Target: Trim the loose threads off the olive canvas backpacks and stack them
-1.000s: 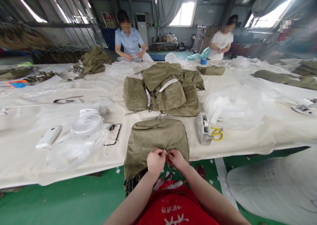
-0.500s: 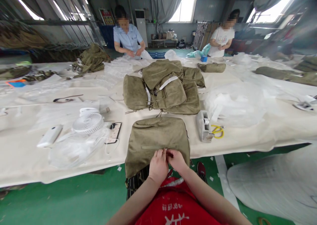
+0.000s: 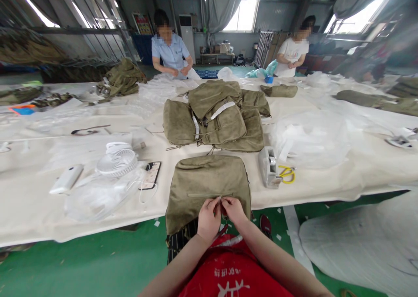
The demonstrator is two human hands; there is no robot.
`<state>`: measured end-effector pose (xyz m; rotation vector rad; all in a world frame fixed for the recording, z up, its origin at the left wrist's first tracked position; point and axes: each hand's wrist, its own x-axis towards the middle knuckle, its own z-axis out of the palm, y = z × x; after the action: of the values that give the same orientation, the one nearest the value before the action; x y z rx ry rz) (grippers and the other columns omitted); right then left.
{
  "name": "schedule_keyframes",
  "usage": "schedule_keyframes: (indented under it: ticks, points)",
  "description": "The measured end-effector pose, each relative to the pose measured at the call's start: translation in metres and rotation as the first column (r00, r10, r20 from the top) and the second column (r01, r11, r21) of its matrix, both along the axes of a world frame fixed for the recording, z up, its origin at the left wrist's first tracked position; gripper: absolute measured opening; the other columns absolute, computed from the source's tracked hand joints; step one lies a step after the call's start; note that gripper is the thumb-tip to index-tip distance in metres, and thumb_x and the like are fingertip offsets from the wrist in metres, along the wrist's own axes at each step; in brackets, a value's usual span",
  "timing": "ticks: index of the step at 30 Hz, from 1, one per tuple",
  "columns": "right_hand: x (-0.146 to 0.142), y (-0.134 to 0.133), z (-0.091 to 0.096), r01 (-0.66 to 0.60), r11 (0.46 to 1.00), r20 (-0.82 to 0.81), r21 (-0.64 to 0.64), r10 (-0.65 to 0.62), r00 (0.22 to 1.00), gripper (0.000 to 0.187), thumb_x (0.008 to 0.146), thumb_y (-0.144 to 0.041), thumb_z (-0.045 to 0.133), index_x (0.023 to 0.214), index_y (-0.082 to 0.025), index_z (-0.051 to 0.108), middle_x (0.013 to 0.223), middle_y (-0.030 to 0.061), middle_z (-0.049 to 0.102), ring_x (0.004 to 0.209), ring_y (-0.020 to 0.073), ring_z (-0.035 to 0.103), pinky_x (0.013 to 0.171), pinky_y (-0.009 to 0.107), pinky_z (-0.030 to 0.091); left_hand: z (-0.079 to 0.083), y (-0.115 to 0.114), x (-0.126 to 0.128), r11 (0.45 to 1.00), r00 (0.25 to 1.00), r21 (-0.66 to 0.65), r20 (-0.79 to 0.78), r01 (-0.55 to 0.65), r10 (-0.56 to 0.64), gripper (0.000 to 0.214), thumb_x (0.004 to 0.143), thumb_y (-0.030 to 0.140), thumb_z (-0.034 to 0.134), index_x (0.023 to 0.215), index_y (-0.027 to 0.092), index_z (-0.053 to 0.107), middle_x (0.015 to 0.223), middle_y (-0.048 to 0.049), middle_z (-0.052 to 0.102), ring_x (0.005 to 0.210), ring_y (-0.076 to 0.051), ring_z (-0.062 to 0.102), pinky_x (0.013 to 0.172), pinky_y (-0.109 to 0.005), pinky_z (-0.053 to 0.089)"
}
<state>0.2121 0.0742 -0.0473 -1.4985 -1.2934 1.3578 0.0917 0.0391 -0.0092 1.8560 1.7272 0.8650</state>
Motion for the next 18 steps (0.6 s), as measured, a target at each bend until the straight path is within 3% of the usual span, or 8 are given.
schedule_keyframes:
  ticks: [4, 9, 12, 15, 18]
  points:
    - [0.002, 0.001, 0.001, 0.013, 0.994, -0.122, -0.111, -0.026, 0.992, 0.029, 0.073, -0.040, 0.049, 0.056, -0.018, 0.059, 0.053, 0.0026, 0.059, 0.050, 0.0144, 0.048, 0.049, 0.026, 0.037, -0.002, 0.001, 0.000, 1.000, 1.000, -0.012, 0.030, 0.010, -0.010, 0.029, 0.086, 0.017, 0.042, 0.105, 0.018, 0.062, 0.096, -0.0072, 0.065, 0.090, -0.017, 0.060, 0.087, -0.032, 0.050]
    - [0.002, -0.002, -0.004, 0.087, 0.993, -0.180, -0.077, -0.099, 0.979, 0.024, 0.067, -0.041, 0.059, 0.063, -0.017, 0.058, 0.062, 0.0017, 0.061, 0.061, 0.0149, 0.054, 0.061, 0.027, 0.042, -0.003, 0.010, -0.007, 0.996, 0.993, 0.020, -0.081, 0.083, -0.081, 0.027, 0.087, 0.018, 0.040, 0.101, 0.019, 0.063, 0.092, -0.0067, 0.065, 0.087, -0.017, 0.060, 0.083, -0.031, 0.049]
    - [0.000, -0.004, -0.008, 0.088, 0.971, -0.247, -0.223, -0.143, 0.959, 0.031, 0.062, -0.047, 0.063, 0.067, -0.018, 0.055, 0.059, -0.0006, 0.059, 0.055, 0.0134, 0.055, 0.056, 0.026, 0.042, 0.008, 0.030, -0.009, 0.991, 0.973, 0.053, -0.204, 0.123, -0.110, 0.027, 0.089, 0.023, 0.039, 0.098, 0.020, 0.064, 0.093, -0.0069, 0.064, 0.087, -0.017, 0.059, 0.083, -0.031, 0.047]
    - [-0.001, -0.005, -0.009, 0.036, 0.945, -0.320, -0.326, -0.146, 0.936, 0.041, 0.060, -0.055, 0.064, 0.074, -0.018, 0.053, 0.063, 0.0002, 0.062, 0.052, 0.0138, 0.057, 0.051, 0.026, 0.043, 0.021, 0.057, -0.004, 0.958, 0.890, -0.030, -0.362, 0.284, -0.275, 0.024, 0.089, 0.024, 0.042, 0.092, 0.022, 0.065, 0.092, -0.0049, 0.063, 0.088, -0.016, 0.058, 0.081, -0.028, 0.045]
    - [0.004, -0.004, -0.011, 0.050, 0.950, -0.338, -0.310, -0.159, 0.928, 0.048, 0.056, -0.061, 0.065, 0.071, -0.018, 0.050, 0.061, -0.0002, 0.061, 0.050, 0.0129, 0.057, 0.047, 0.024, 0.041, 0.029, 0.083, 0.005, 0.894, 0.768, -0.183, -0.459, 0.409, -0.446, 0.017, 0.084, 0.025, 0.050, 0.087, 0.022, 0.067, 0.091, -0.0042, 0.063, 0.088, -0.016, 0.059, 0.078, -0.026, 0.044]
